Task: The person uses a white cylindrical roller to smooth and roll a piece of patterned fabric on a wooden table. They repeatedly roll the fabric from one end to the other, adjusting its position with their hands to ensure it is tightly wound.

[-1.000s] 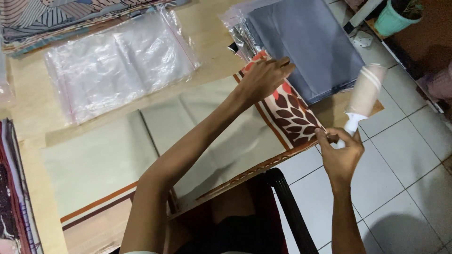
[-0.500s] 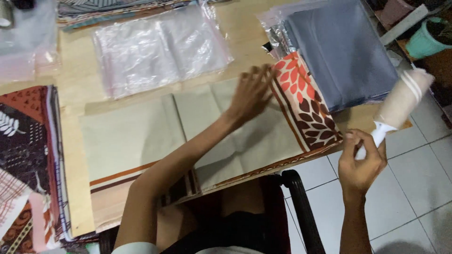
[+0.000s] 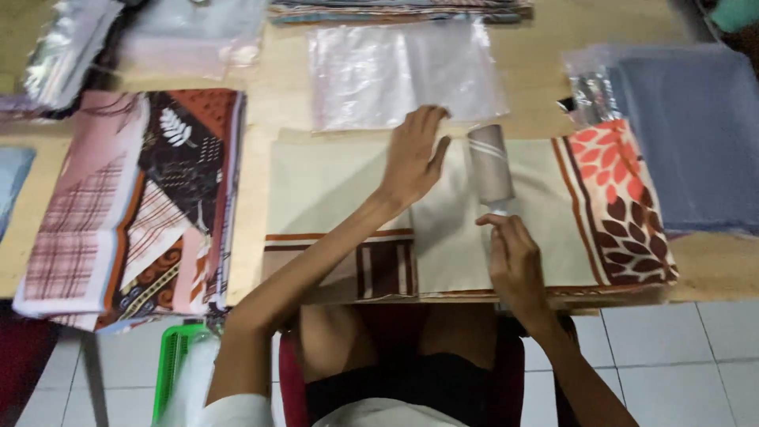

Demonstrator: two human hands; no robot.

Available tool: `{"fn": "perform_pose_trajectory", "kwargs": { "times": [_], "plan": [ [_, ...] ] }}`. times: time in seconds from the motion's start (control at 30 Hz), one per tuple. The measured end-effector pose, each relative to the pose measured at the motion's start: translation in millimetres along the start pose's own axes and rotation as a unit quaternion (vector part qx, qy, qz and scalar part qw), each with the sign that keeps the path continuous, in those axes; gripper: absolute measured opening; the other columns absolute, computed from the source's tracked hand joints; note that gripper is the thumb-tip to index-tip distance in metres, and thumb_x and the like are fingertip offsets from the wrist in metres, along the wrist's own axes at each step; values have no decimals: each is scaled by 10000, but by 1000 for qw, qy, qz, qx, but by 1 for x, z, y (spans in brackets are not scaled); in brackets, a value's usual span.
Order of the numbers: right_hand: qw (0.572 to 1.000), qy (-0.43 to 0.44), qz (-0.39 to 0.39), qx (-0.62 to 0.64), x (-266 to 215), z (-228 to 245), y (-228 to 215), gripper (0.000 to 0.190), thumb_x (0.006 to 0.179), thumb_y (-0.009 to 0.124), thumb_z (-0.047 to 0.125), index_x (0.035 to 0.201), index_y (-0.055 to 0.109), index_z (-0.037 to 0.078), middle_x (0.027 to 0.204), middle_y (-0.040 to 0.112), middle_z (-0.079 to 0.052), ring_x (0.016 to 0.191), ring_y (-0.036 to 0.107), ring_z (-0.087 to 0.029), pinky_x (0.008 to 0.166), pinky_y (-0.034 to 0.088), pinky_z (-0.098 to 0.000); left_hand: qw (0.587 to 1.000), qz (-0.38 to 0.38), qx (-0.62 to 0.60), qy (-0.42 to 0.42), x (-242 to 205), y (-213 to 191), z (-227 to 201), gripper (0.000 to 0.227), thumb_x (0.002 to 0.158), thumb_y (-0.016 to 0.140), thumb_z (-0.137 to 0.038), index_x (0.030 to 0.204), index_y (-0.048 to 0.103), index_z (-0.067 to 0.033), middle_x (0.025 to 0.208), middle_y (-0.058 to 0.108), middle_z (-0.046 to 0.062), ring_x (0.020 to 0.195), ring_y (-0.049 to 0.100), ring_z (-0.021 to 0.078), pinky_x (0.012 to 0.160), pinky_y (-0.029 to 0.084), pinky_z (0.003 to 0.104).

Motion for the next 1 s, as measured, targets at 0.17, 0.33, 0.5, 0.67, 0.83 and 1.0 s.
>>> {"fn": "perform_pose_trajectory", "kwargs": {
  "times": [0.17,0.33,0.5,0.67,0.83,1.0],
  "plan": [
    [996,-24,90,6,13,8,68,310,1043,413,26,1242,629,126,1028,568,-159,926,652,-399,855,529,-503,963,190,118,-147,-82,-77,32,546,1054,440,-428,1517,357,-150,1483,419,147,1425,328,415,1109,297,632],
    [957,20,261,-125,27,30,101,277,1069,403,202,1247,603,270,1012,581,-122,879,715,-387,800,572,-504,910,311,162,-220,-109,-110,20,713,1054,218,-587,1615,328,-161,1697,245,146,1572,121,395,1239,44,598],
    [962,107,199,-155,36,6,91,170,979,594,293,1031,755,298,1007,758,-44,1031,727,-344,895,568,-505,904,321,170,-224,-114,-105,26,732,1028,248,-644,1639,268,-241,1723,180,80,1586,70,364,1258,19,576],
    [966,150,133,-162,42,-47,39,180,1004,613,177,1091,770,169,1109,760,-142,1099,685,-440,947,522,-582,903,317,172,-232,-114,-107,24,717,1031,225,-636,1639,264,-259,1727,172,63,1592,51,337,1262,-1,560],
    [973,129,56,-184,39,-68,4,241,1010,592,181,1104,800,103,1089,769,-178,935,700,-342,873,500,-470,927,234,258,-138,-141,-72,58,729,1046,153,-643,1653,139,-241,1725,50,29,1579,-51,301,1254,-41,535],
    [994,17,95,-42,19,-8,40,187,987,590,46,1076,750,84,1010,745,-212,1036,696,-432,861,544,-517,899,326,206,-209,-118,-102,29,718,1034,196,-630,1652,224,-265,1732,150,59,1591,64,348,1257,49,585]
  ]
}}
Point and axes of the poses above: each hand's wrist, its own x-axis towards the middle knuckle, its own y-axis out of the palm, z = x × y, the point moved 4 cm from there along x, towards the middle knuckle
